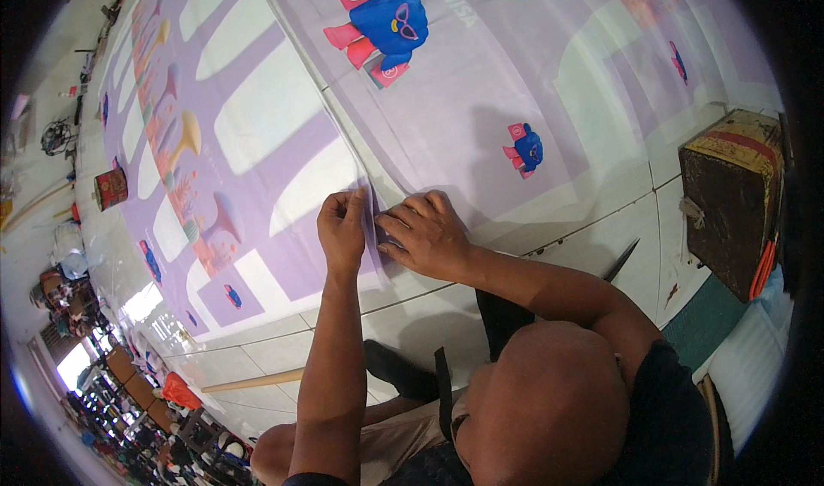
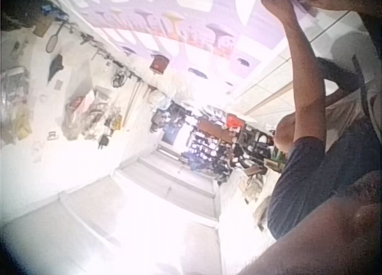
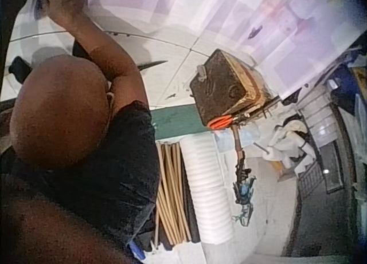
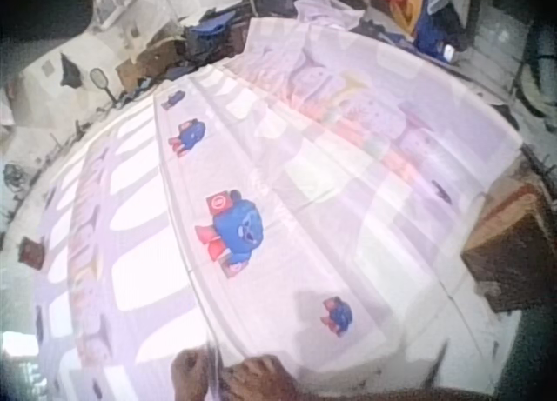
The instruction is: The person cuts a piece of patterned fabric with shears and folds the edge by hand while sitting on the floor.
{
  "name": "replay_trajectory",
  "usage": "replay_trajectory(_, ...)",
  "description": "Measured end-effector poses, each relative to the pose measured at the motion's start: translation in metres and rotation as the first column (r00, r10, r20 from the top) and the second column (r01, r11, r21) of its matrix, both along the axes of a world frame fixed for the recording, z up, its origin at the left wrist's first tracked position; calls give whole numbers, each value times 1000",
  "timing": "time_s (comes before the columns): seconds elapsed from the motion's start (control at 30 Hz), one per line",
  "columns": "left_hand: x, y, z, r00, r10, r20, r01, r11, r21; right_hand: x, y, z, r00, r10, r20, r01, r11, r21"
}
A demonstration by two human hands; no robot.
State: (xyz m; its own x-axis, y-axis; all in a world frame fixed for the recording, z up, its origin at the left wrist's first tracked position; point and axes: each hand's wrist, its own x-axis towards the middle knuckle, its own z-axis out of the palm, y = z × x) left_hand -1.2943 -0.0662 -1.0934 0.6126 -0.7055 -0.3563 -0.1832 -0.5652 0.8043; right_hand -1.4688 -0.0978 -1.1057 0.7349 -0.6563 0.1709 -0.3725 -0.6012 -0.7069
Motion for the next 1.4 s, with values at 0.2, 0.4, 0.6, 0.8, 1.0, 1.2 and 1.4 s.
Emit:
replay_trajectory(0.2, -2, -2, -5, 998, -61, 33, 58, 996, 67, -1, 1, -4, 999, -35, 22, 34, 999, 37)
replay_trajectory(0.4, 0, -6, -10, 979, -100, 175, 77, 988, 136, -1, 1, -5, 999, 27, -40, -29, 999, -44)
replay_trajectory(0.6, 2, -13, -7, 967, -146, 210, 105, 975, 196, 1, 0, -1, 999, -25, 30, 25, 1000, -11)
replay_trajectory(0.8, 30, -12, -5, 964, -108, 244, 88, 992, 92, 5, 2, -10, 999, -39, -11, 38, 998, -45)
replay_trajectory(1.0, 72, -31, -2, 586, -412, 698, 311, 910, 276, 5, 1, -10, 998, -61, -14, 60, 997, -54)
replay_trajectory(1.2, 79, -39, -12, 680, -456, 574, 341, 890, 303, 7, 1, -8, 997, -61, -51, 58, 997, -57)
replay_trajectory(1.4, 75, -40, -21, 680, -435, 590, 345, 900, 267, 0, 1, -9, 996, -51, -72, 45, 995, -84)
